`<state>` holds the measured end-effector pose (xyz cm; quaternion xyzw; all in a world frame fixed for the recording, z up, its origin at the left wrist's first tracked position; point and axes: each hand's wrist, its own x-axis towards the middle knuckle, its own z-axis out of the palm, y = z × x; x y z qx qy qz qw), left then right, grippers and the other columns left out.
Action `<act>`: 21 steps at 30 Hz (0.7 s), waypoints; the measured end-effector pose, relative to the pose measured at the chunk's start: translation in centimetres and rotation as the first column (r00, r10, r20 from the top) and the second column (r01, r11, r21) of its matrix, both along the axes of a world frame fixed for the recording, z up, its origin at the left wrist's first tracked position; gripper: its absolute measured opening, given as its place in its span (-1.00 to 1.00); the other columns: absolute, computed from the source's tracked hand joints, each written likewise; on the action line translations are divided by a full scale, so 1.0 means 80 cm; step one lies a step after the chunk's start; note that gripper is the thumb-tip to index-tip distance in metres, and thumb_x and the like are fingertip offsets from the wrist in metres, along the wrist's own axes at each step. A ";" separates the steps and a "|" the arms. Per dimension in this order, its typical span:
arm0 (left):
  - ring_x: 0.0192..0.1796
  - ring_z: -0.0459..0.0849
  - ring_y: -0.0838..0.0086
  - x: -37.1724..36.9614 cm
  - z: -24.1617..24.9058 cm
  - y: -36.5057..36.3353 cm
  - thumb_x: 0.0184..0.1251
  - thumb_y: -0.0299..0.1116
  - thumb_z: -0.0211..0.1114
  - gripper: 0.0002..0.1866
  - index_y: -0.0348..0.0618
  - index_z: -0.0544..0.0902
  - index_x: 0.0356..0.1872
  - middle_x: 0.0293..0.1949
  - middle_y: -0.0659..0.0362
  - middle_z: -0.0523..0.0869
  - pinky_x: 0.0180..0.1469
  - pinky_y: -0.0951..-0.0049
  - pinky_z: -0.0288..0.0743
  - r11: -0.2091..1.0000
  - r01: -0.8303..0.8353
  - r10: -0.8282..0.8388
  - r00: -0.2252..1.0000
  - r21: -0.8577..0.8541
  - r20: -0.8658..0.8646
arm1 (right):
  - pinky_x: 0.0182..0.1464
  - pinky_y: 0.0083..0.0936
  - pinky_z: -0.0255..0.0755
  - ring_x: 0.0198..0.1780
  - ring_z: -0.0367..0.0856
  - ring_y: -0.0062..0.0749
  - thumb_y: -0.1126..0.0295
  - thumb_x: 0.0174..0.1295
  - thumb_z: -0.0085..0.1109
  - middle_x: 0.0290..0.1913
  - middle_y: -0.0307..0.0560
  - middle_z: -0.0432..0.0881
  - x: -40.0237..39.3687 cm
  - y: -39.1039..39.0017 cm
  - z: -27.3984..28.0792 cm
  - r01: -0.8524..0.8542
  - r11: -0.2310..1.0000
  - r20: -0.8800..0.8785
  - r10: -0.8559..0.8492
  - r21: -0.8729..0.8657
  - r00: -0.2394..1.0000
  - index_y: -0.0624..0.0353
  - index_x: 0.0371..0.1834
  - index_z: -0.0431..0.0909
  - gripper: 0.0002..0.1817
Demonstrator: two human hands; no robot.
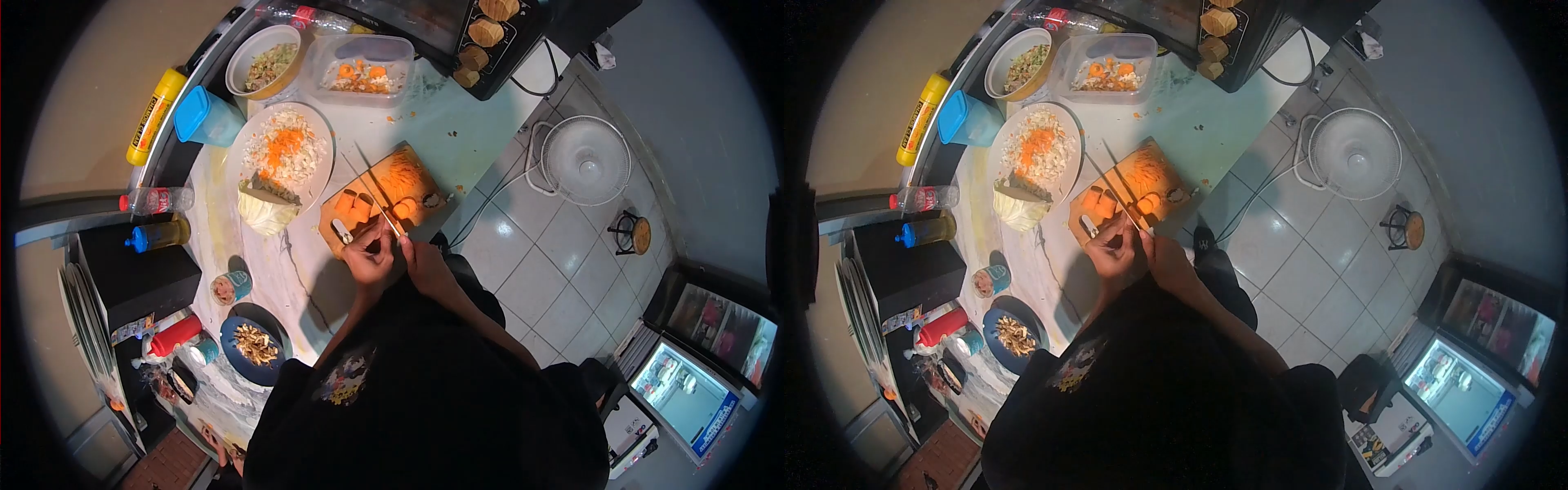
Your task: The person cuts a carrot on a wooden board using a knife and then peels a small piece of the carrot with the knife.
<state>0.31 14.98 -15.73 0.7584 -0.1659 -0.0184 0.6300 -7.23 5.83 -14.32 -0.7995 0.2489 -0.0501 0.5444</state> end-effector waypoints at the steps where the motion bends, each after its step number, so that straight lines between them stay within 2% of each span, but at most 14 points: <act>1: -0.21 0.69 0.58 0.000 0.002 -0.001 0.28 -0.58 0.29 -0.79 -0.44 0.69 -0.09 -0.28 -0.03 0.79 -0.09 0.57 0.53 1.000 -0.001 0.002 1.000 0.002 -0.017 | -0.25 0.04 0.39 -0.20 0.55 0.33 0.20 0.51 -0.22 -0.38 0.41 0.57 0.001 -0.001 -0.001 0.000 1.000 -0.003 0.000 0.001 1.000 0.41 -0.28 0.47 -0.56; 3: -0.20 0.70 0.57 0.000 0.001 0.001 0.27 -0.57 0.29 -0.79 -0.43 0.69 -0.10 -0.27 -0.03 0.79 -0.07 0.56 0.53 1.000 -0.003 0.003 0.999 0.005 -0.035 | -0.25 0.04 0.39 -0.20 0.55 0.34 0.18 0.51 -0.22 -0.39 0.42 0.57 0.003 -0.003 -0.003 -0.048 0.999 -0.066 0.049 0.012 0.997 0.42 -0.30 0.48 -0.53; 6: -0.17 0.72 0.53 0.004 -0.008 0.006 0.28 -0.56 0.30 -0.80 -0.41 0.70 -0.11 -0.24 -0.04 0.79 -0.04 0.54 0.54 0.999 0.018 -0.017 0.999 0.043 -0.027 | -0.25 0.03 0.39 -0.21 0.55 0.34 0.14 0.51 -0.21 -0.39 0.44 0.56 0.005 -0.006 0.000 -0.042 0.998 -0.027 0.044 0.045 0.999 0.44 -0.31 0.49 -0.50; 8: -0.14 0.75 0.47 0.004 -0.010 0.007 0.27 -0.55 0.31 -0.81 -0.39 0.71 -0.12 -0.21 -0.05 0.78 -0.03 0.52 0.55 0.998 0.018 -0.011 0.994 0.065 -0.106 | -0.25 0.01 0.39 -0.22 0.55 0.34 0.13 0.51 -0.20 -0.39 0.44 0.56 0.007 -0.011 0.006 -0.056 0.998 -0.053 0.058 0.040 0.997 0.45 -0.32 0.49 -0.48; 13: -0.14 0.77 0.41 0.006 0.007 0.005 0.26 -0.54 0.32 -0.81 -0.38 0.72 -0.13 -0.20 -0.06 0.78 -0.01 0.49 0.56 0.992 0.016 -0.010 0.999 0.123 -0.051 | -0.24 -0.03 0.39 -0.24 0.55 0.34 0.09 0.50 -0.20 -0.40 0.46 0.55 0.016 -0.015 0.013 -0.085 0.996 -0.088 0.086 0.017 0.992 0.47 -0.37 0.50 -0.43; 15: -0.14 0.77 0.40 0.004 0.007 0.004 0.26 -0.54 0.32 -0.82 -0.38 0.72 -0.14 -0.20 -0.06 0.78 -0.01 0.49 0.56 0.993 0.009 -0.004 0.999 0.118 -0.039 | -0.23 0.08 0.39 -0.24 0.56 0.36 0.15 0.51 -0.23 -0.37 0.48 0.56 0.024 -0.020 0.017 -0.124 0.992 -0.163 0.121 -0.007 0.979 0.41 -0.25 0.54 -0.51; 16: -0.14 0.77 0.40 0.004 0.008 0.005 0.26 -0.55 0.32 -0.82 -0.38 0.72 -0.14 -0.20 -0.06 0.78 -0.01 0.49 0.56 0.991 0.013 -0.006 0.999 0.137 -0.051 | -0.23 0.08 0.39 -0.24 0.56 0.36 0.15 0.51 -0.23 -0.37 0.48 0.56 0.026 -0.021 0.011 -0.127 0.992 -0.160 0.125 -0.007 0.979 0.41 -0.25 0.54 -0.51; 18: -0.15 0.77 0.39 0.007 0.009 0.005 0.26 -0.55 0.32 -0.82 -0.38 0.72 -0.15 -0.21 -0.06 0.78 -0.01 0.48 0.56 0.988 0.013 -0.003 0.998 0.155 -0.060 | -0.25 0.06 0.40 -0.23 0.56 0.36 0.14 0.51 -0.27 -0.40 0.49 0.55 0.031 -0.023 -0.003 -0.129 0.985 -0.024 0.133 0.116 0.991 0.42 -0.27 0.54 -0.48; 21: -0.16 0.78 0.40 0.006 0.009 0.003 0.25 -0.55 0.32 -0.83 -0.38 0.72 -0.16 -0.22 -0.06 0.78 -0.01 0.48 0.56 0.991 0.005 0.001 0.999 0.137 -0.048 | -0.24 0.07 0.40 -0.22 0.56 0.38 0.13 0.51 -0.29 -0.42 0.49 0.54 0.032 -0.024 0.000 -0.122 0.985 -0.039 0.127 0.119 0.991 0.43 -0.28 0.54 -0.46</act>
